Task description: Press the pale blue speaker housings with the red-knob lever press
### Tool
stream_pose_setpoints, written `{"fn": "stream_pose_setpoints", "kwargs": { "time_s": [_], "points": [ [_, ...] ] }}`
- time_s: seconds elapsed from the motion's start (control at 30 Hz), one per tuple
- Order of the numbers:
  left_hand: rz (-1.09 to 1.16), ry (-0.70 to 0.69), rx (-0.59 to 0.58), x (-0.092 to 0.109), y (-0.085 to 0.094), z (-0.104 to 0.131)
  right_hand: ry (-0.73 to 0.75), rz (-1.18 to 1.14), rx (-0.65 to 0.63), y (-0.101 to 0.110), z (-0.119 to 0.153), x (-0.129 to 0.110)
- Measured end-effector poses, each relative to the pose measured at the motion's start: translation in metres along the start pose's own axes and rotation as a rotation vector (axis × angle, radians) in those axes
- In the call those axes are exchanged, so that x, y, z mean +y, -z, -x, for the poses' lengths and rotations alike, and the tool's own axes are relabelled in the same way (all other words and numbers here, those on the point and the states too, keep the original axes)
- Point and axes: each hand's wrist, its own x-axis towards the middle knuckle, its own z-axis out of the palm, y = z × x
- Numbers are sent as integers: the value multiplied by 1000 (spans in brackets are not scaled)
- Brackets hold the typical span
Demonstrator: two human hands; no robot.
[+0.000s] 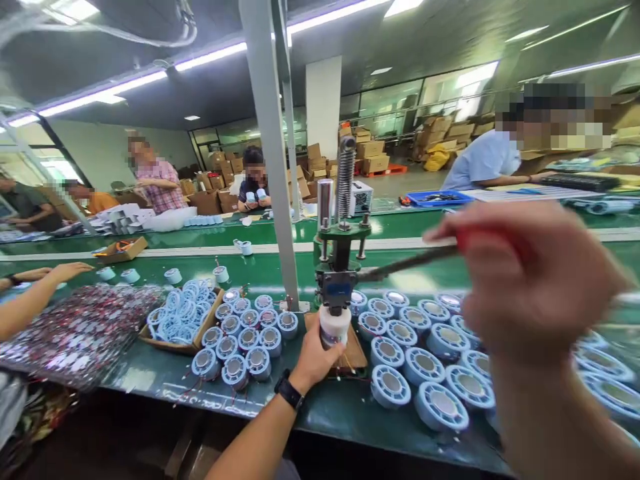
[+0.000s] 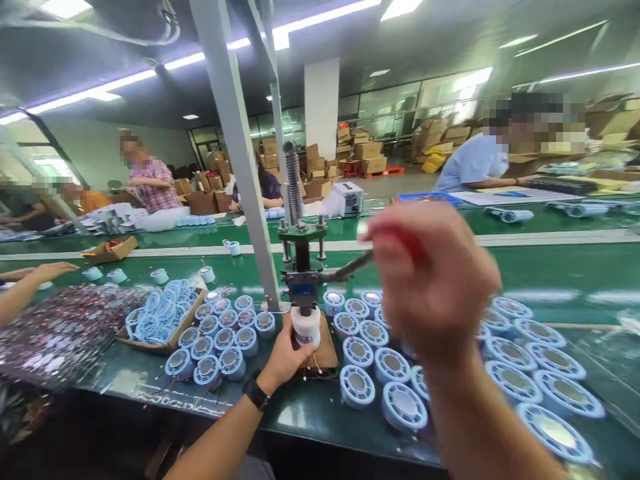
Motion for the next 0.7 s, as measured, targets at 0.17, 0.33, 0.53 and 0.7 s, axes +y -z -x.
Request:
{"fn": "stream_pose_setpoints", "kwargs": {
  "time_s": [0.17, 0.33, 0.53, 0.7],
  "points": [
    [-373, -27, 127, 24, 49, 19, 81, -252, 12, -55, -73, 22],
    [-770, 57, 408, 53, 191, 9, -38, -257, 234, -93, 85, 63],
    [-1136, 415, 440, 46, 315, 1, -537, -34, -55, -130, 212, 104],
    [-1363, 562, 354, 24, 308, 19, -580, -48, 48, -138, 202, 105]
  ]
}}
